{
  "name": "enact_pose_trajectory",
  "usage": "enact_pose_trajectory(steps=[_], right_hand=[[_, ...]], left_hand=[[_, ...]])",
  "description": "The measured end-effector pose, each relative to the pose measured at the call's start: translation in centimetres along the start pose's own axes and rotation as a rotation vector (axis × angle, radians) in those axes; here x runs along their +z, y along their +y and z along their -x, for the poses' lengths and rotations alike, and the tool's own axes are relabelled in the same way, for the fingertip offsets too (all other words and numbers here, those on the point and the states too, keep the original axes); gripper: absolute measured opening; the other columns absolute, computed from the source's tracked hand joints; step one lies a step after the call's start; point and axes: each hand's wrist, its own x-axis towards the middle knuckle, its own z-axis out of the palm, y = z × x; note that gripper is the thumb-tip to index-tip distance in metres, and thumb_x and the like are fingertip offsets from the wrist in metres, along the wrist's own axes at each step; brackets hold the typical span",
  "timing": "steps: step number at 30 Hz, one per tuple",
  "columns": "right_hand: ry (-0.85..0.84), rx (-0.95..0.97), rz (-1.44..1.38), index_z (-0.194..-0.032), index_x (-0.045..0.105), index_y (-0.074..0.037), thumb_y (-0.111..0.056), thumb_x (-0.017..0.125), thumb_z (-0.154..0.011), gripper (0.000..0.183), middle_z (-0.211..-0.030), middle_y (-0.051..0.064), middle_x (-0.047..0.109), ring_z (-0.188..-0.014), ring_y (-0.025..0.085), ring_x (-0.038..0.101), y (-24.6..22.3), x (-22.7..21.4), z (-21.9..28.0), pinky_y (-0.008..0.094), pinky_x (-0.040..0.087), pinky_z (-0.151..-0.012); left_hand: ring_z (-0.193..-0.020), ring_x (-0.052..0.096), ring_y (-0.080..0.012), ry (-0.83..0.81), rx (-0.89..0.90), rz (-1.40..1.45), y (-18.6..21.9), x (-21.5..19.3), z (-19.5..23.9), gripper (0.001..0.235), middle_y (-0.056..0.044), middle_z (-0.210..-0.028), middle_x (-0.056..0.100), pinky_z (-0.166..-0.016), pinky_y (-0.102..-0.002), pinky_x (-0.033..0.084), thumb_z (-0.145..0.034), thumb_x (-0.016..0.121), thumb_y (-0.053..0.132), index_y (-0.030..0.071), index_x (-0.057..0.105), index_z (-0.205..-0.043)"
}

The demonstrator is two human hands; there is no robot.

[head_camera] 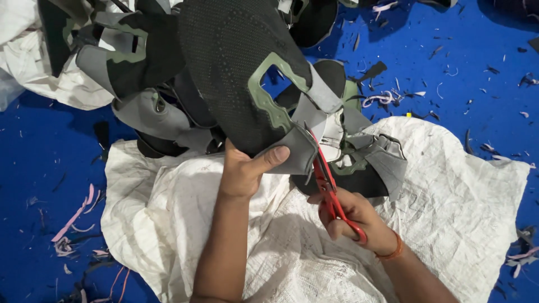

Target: Trimming excess material from shoe uppers using scissors.

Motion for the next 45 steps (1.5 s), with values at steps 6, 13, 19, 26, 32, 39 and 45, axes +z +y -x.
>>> enact_pose_trajectory(steps=[6, 13, 19, 26, 32, 39, 45], right_hand=[[0.325, -0.12, -0.052, -0.13, 0.059, 0.001, -0.033, 0.082, -0.089, 0.058, -0.092, 0.004, 0.063, -0.08, 0.011, 0.062, -0.4, 0.9, -0.5, 0.027, 0.052, -0.068], [0.664, -0.228, -0.193, -0.143, 0.055, -0.001, -0.015, 0.071, -0.101, 0.047, -0.098, -0.003, 0.051, -0.09, 0.006, 0.052, 1.3, -3.1, -1.2, 0.021, 0.042, -0.075], [0.818, -0.179, -0.363, -0.126, 0.055, -0.005, -0.006, 0.065, -0.093, 0.035, -0.113, 0.004, 0.069, -0.099, 0.015, 0.069, -1.6, -4.0, -2.1, 0.03, 0.058, -0.086], [0.902, -0.286, -0.369, -0.12, 0.058, -0.002, -0.003, 0.064, -0.095, 0.026, -0.109, 0.004, 0.069, -0.098, 0.017, 0.07, -2.1, -5.3, -1.1, 0.03, 0.059, -0.088], [0.912, -0.367, -0.334, -0.121, 0.058, -0.003, -0.004, 0.07, -0.096, 0.027, -0.102, 0.0, 0.063, -0.092, 0.012, 0.063, -0.4, -7.3, 0.4, 0.026, 0.054, -0.083], [0.938, -0.295, -0.263, -0.125, 0.059, -0.002, -0.007, 0.071, -0.095, 0.033, -0.102, 0.001, 0.062, -0.091, 0.012, 0.061, -1.9, -7.1, 0.1, 0.026, 0.052, -0.084], [0.847, -0.403, -0.284, -0.13, 0.055, 0.003, -0.002, 0.074, -0.106, 0.03, -0.101, 0.003, 0.058, -0.09, 0.015, 0.058, 0.3, -9.5, 1.9, 0.026, 0.048, -0.082]], left_hand=[[-0.108, 0.068, -0.0162, 0.049, -0.005, -0.043, -0.4, -0.2, 0.0, 0.039, -0.006, -0.118, 0.071, -0.1, -0.032, 0.054, -0.088, 0.085, -0.001, 0.0, 0.069, -0.124], [-0.106, 0.069, -0.0172, 0.007, -0.187, -0.026, -3.8, 3.7, 0.2, 0.039, -0.006, -0.118, 0.073, -0.1, -0.034, 0.055, -0.085, 0.084, 0.004, -0.001, 0.069, -0.121], [-0.12, 0.053, -0.0424, 0.147, 0.504, -1.118, 0.7, 9.8, 1.5, 0.068, -0.031, -0.129, 0.054, -0.102, -0.043, 0.046, -0.082, 0.079, 0.021, -0.015, 0.05, -0.132], [-0.113, 0.056, -0.0376, 0.125, 0.302, -0.831, 0.1, 10.7, 6.0, 0.057, -0.027, -0.122, 0.056, -0.098, -0.042, 0.048, -0.088, 0.078, 0.02, -0.011, 0.052, -0.128], [-0.107, 0.058, -0.0335, 0.03, 0.252, -0.554, -1.5, 12.3, 4.8, 0.047, -0.023, -0.116, 0.058, -0.095, -0.041, 0.05, -0.092, 0.076, 0.02, -0.007, 0.054, -0.124], [-0.1, 0.06, -0.0288, 0.039, 0.208, -0.378, -0.2, 11.1, 5.1, 0.036, -0.019, -0.109, 0.061, -0.091, -0.04, 0.052, -0.098, 0.075, 0.02, -0.003, 0.057, -0.121], [-0.094, 0.063, -0.0247, 0.058, 0.194, -0.257, 2.7, 9.2, 5.9, 0.027, -0.015, -0.103, 0.063, -0.088, -0.04, 0.054, -0.103, 0.074, 0.02, 0.001, 0.059, -0.117]])
